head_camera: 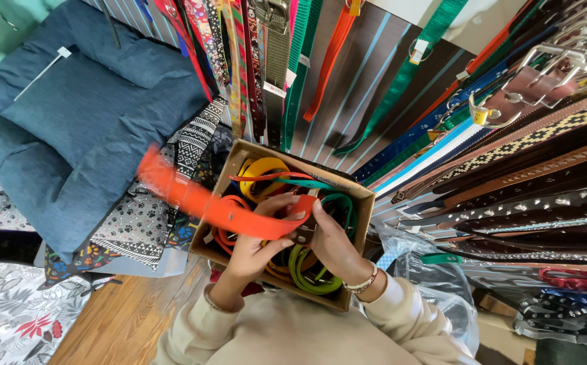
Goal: The person takes various colored pet collars from a wall rack and places them into a cardboard box. They handle different collars one at a time, sometimes coiling them or checking the buckle before placing them into the box.
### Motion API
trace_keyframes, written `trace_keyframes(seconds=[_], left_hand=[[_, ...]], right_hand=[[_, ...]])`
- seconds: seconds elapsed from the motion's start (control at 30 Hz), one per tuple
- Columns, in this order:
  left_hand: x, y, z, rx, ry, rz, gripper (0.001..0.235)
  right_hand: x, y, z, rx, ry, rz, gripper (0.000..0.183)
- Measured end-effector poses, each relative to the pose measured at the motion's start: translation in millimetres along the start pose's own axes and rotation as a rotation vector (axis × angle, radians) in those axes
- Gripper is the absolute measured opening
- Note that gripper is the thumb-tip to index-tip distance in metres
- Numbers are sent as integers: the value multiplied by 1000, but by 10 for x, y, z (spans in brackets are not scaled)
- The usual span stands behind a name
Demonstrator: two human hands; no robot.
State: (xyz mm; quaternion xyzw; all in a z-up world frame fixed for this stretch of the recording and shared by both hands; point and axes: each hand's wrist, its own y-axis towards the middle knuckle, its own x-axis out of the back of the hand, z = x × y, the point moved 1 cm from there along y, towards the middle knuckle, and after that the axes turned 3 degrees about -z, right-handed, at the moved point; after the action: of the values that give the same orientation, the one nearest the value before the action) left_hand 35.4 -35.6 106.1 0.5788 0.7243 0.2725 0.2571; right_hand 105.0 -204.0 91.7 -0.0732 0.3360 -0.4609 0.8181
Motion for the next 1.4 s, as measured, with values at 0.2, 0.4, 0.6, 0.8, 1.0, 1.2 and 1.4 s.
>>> trace_keyframes(seconds=[0.2, 0.4, 0.6, 0.8, 1.0, 1.2, 1.4], left_hand=[[-29, 141, -87, -80, -65, 66, 42], [88, -175, 294, 235, -268, 9, 35], [166, 49, 116, 365, -454, 95, 34], [396, 63, 146, 373, -591, 188, 30], [723, 244, 263, 650, -160, 647, 41], [606, 435, 214, 595, 115, 862, 33], [432, 330, -118, 473, 290, 763, 37]], right_hand=[[173, 151, -170, -14, -13, -67, 80], [128, 320, -113, -32, 215, -107, 87], [32, 362, 48, 21, 326, -155, 57], [100, 422, 258, 57, 499, -189, 44], [17, 492, 526, 88, 635, -109, 33], [-235, 184, 777, 115, 450, 73, 40], [-16, -38, 881, 93, 499, 276, 42]])
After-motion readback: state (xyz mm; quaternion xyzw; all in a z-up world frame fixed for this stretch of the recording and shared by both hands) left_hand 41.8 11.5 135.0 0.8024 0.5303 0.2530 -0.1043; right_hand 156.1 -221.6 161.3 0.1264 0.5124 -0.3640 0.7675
